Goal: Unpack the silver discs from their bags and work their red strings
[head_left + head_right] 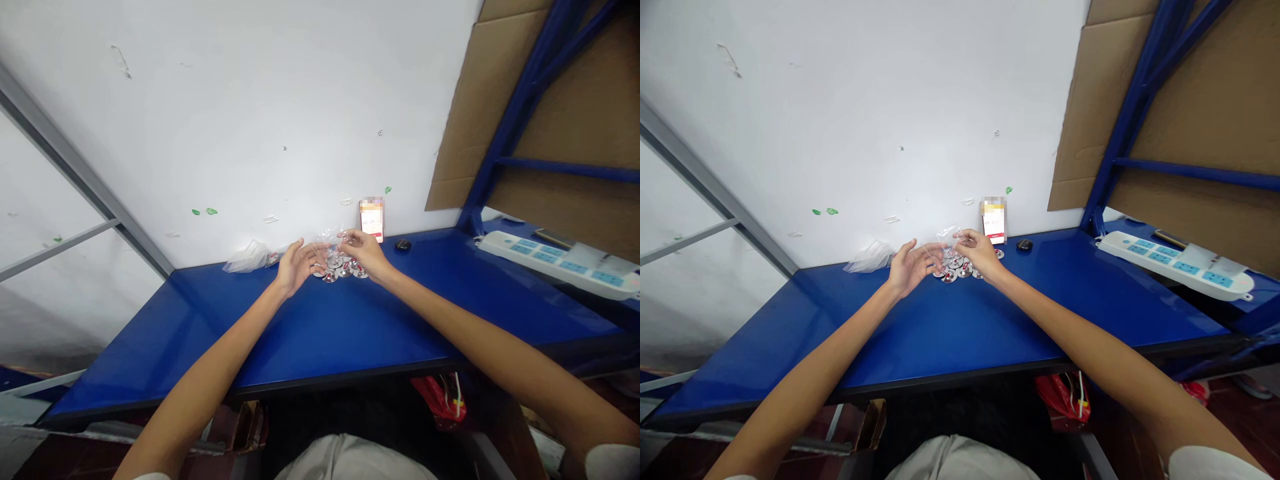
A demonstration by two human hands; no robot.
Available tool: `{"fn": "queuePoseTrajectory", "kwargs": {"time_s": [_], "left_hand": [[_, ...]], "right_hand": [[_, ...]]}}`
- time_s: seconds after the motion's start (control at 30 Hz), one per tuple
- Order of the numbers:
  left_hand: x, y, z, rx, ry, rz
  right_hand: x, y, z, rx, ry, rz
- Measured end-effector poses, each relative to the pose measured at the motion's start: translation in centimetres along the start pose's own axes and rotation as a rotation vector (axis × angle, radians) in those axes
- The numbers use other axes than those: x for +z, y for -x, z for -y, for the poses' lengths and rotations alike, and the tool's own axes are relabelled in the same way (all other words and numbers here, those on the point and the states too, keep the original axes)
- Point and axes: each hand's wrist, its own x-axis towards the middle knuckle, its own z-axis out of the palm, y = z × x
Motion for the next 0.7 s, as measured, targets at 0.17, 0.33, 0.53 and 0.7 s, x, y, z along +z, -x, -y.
{"fn": "queuePoseTrajectory", "kwargs": {"time_s": [0.17,0.33,0.53,0.7], "left_hand": [[-0.2,0.0,0.2,-0.002,-0.026,-0.002],[0.3,0.0,0.8,0.079,-0.237,-0.13],[0.4,-0.2,0.9,0.072,-0.322,-0.155],[0.1,-0.5,1.2,0.048,-0.32,-0.214]], "right_hand": [[0.0,0.1,-0.1,0.065,-0.053,-0.02],[0.5,0.4,-0.4,0.025,-0.047,0.017],[0.9,0.7,-1.0,-0.012,-0.045,0.054],[1.0,0.7,-1.2,-0.015,-0.043,0.042]]}}
